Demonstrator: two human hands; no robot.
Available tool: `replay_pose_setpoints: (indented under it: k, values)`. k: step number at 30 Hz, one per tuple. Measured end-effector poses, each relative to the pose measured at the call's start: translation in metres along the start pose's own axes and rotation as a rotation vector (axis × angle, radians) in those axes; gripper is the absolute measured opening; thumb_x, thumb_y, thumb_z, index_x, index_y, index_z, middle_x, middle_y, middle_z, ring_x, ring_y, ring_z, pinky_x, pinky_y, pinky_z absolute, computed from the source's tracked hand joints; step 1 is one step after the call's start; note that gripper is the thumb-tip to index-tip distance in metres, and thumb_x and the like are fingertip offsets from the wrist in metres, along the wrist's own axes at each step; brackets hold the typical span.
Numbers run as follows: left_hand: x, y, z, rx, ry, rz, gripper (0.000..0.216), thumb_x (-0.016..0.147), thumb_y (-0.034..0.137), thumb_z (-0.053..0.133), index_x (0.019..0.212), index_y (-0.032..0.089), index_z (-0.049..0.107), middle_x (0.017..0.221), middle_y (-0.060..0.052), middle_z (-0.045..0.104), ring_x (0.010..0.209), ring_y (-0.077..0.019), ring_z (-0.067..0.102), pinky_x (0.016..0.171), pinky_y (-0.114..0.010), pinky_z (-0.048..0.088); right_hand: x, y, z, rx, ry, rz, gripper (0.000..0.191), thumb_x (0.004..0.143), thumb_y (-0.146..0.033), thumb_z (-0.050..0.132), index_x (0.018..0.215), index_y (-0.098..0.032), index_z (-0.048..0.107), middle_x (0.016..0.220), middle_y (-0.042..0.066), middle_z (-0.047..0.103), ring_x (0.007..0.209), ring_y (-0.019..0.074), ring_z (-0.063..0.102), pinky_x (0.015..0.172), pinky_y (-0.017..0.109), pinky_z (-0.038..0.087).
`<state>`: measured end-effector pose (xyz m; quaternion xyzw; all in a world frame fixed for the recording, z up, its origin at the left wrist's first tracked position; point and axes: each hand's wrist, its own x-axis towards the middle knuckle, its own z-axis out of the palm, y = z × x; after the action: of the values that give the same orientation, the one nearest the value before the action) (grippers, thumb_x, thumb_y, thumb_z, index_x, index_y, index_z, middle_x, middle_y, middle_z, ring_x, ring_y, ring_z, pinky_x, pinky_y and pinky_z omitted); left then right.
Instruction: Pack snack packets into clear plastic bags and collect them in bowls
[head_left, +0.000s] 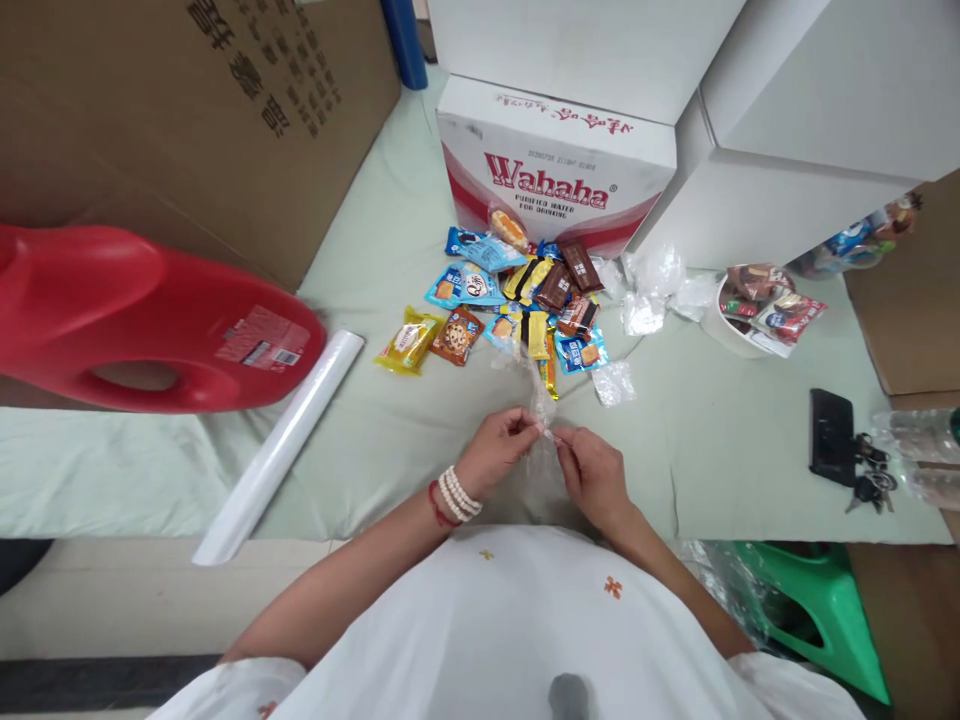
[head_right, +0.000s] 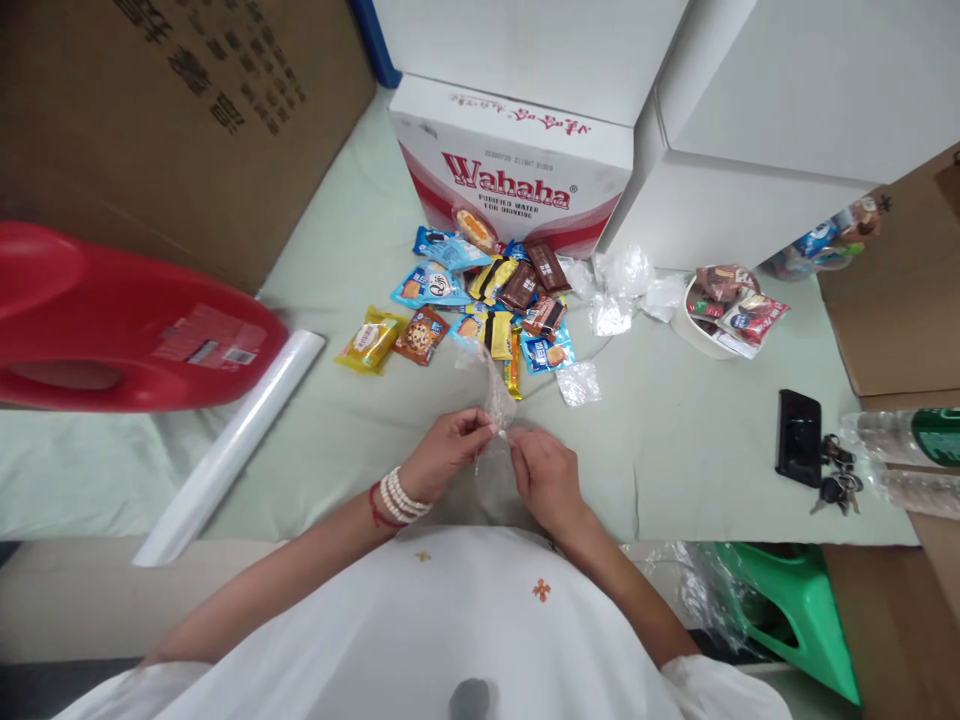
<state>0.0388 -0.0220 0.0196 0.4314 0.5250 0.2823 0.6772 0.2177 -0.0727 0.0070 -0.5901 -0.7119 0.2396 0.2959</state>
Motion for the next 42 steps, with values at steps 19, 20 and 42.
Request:
replay_pose_setpoints:
  k: [19, 20, 42]
  values:
    - [0.000, -0.014, 0.005, -0.134, 0.047, -0.010, 0.040, 0.072, 0.054, 0.078, 0.077, 0.016, 0.063, 0.058, 0.006, 0.051, 0.052, -0.0082, 0.042, 0.052, -0.023, 0.033, -0.002, 0.007, 0.002, 0.699, 0.029, 0.624, 0.028, 0.090, -0.051, 0.067, 0.096, -0.023, 0.064, 0.073, -0.001, 0.065, 0.054, 0.0132, 0.048, 0.052, 0.026, 0.039]
    - [0.000, -0.014, 0.003, -0.138, 0.055, -0.009, 0.041, 0.072, 0.054, 0.077, 0.077, 0.016, 0.063, 0.058, 0.006, 0.051, 0.051, -0.0080, 0.042, 0.051, -0.023, 0.032, -0.002, 0.011, -0.002, 0.746, 0.036, 0.672, 0.030, 0.088, -0.052, 0.068, 0.095, -0.023, 0.063, 0.072, -0.002, 0.064, 0.052, 0.0127, 0.046, 0.050, 0.026, 0.038]
    - [-0.011, -0.012, 0.006, 0.023, 0.091, 0.057, 0.041, 0.083, 0.059, 0.065, 0.080, 0.018, 0.066, 0.058, 0.003, 0.053, 0.054, -0.0126, 0.047, 0.054, -0.026, 0.036, 0.031, -0.012, -0.009, 0.729, -0.150, 0.515, 0.034, 0.083, -0.055, 0.071, 0.088, -0.022, 0.070, 0.071, -0.001, 0.060, 0.056, 0.0115, 0.042, 0.053, 0.025, 0.034]
